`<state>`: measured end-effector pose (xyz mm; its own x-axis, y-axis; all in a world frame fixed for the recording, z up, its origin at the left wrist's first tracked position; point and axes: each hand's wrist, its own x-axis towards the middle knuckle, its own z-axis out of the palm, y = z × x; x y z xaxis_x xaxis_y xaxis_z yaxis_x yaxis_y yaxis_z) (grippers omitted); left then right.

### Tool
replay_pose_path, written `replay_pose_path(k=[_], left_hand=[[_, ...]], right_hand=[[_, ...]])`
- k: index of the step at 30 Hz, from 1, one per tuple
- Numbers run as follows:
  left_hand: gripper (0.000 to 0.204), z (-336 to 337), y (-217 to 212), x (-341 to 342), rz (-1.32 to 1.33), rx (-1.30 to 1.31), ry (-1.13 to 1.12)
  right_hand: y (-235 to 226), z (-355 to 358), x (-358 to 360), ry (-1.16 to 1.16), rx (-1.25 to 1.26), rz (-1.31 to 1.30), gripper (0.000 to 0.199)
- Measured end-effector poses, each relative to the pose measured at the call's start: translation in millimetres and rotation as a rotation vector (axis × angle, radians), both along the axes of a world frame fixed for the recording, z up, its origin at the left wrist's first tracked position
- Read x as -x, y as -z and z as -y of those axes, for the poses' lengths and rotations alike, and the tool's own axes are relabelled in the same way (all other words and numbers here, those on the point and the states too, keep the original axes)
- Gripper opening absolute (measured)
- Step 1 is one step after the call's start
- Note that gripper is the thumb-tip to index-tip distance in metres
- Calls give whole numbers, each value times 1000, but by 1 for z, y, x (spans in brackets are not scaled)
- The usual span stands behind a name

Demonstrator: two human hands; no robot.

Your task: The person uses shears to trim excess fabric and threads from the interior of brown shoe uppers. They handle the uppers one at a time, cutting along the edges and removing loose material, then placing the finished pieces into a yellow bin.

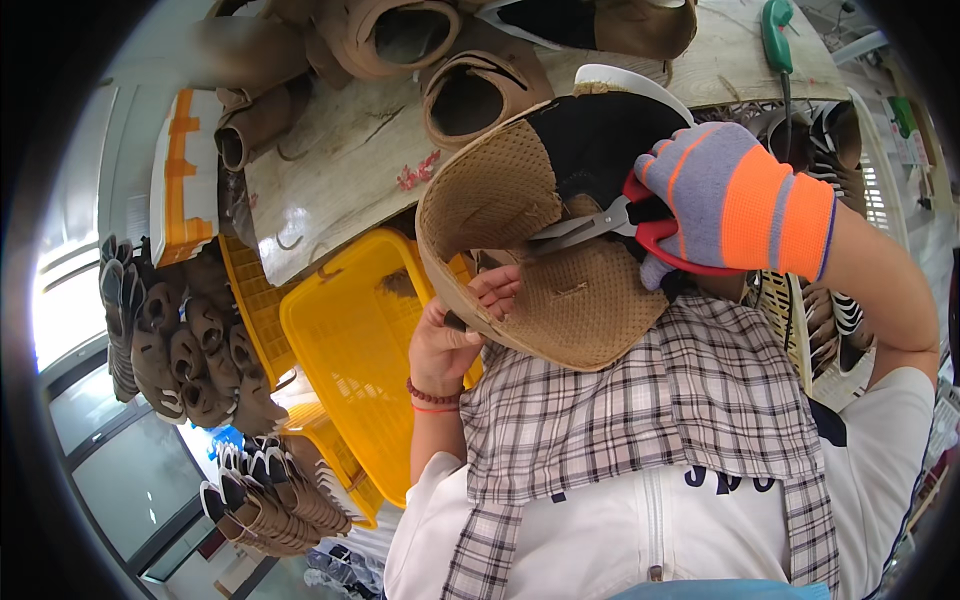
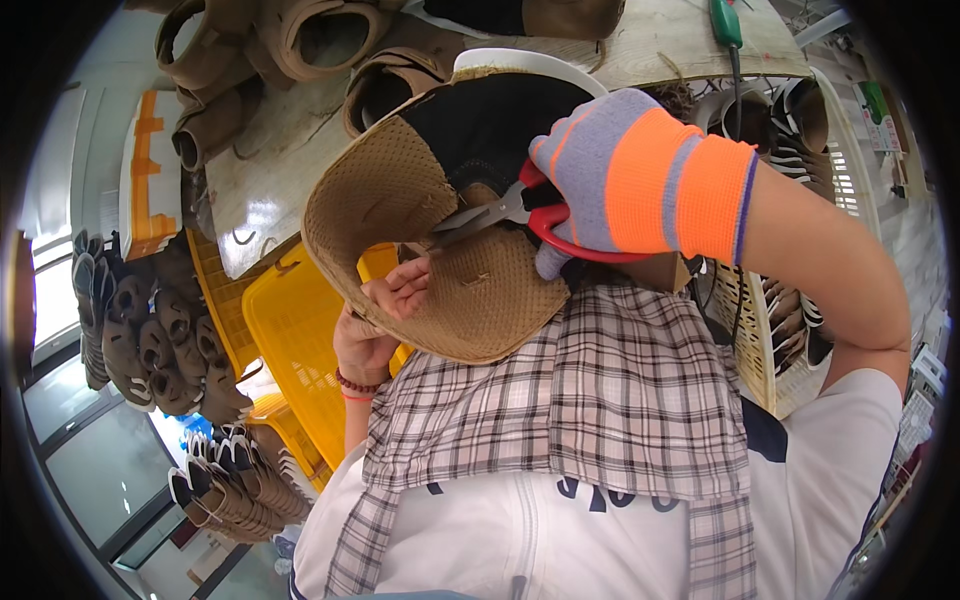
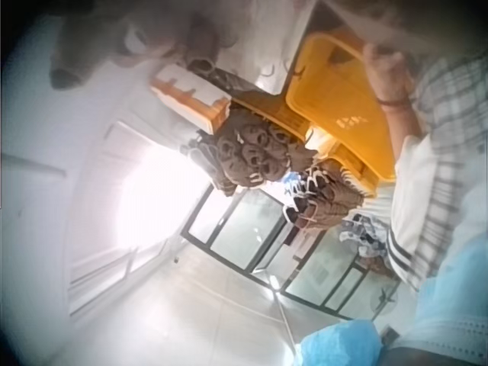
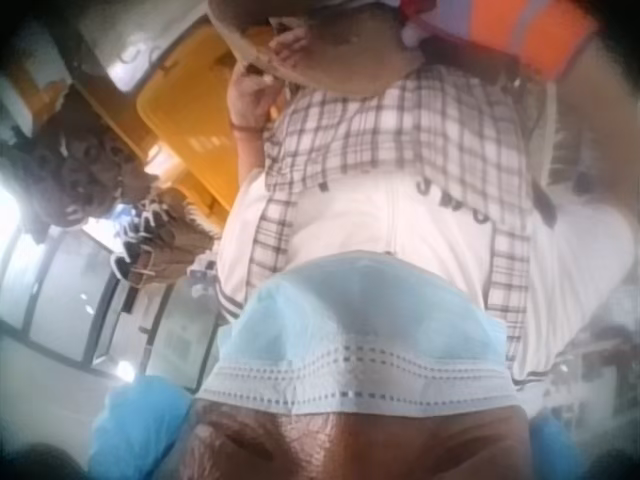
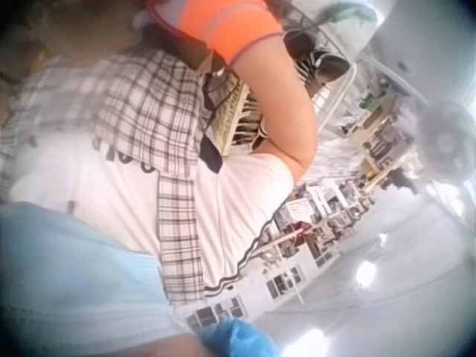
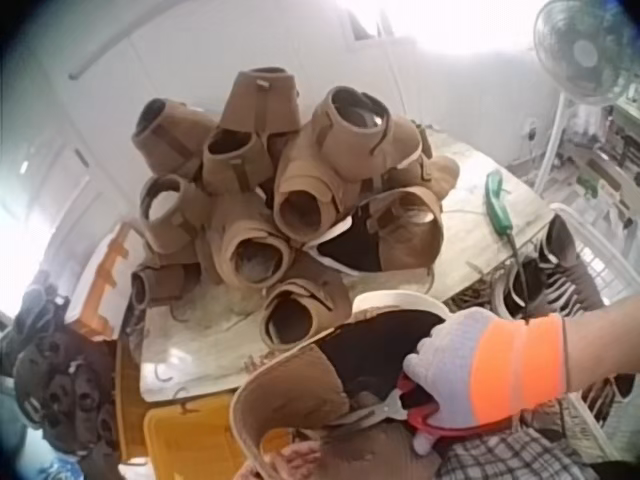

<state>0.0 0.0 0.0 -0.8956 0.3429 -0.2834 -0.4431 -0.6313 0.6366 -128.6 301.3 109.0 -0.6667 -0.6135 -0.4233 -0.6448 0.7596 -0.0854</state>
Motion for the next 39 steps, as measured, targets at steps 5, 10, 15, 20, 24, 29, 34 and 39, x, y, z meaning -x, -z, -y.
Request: replay_pose_path(k=[5, 10, 15, 20, 24, 29, 34, 39], left_hand=[[50, -1, 9, -2, 46, -98, -16], [54, 2, 17, -1, -2, -156, -21], [56, 2, 12, -2, 12, -115, -27], [56, 3, 17, -2, -8, -170, -29], [42, 1, 11, -1, 23, -117, -19], [18, -5, 1, 5, -52, 15, 40], [67, -2, 8, 4, -298, 153, -69], [75, 1, 14, 6, -360, 178, -70]], right_hand=[[1, -8, -4, -62, 41, -26, 77], [4, -5, -3, -109, 106, -1, 77], [4, 3, -2, -122, 111, 31, 73], [5, 6, -4, -105, 96, 47, 63], [6, 4, -4, -104, 76, 74, 53], [-6, 6, 0, 11, -44, 198, 44], [-7, -13, 21, 57, -177, 437, 53], [11, -13, 48, 117, 21, 882, 43]])
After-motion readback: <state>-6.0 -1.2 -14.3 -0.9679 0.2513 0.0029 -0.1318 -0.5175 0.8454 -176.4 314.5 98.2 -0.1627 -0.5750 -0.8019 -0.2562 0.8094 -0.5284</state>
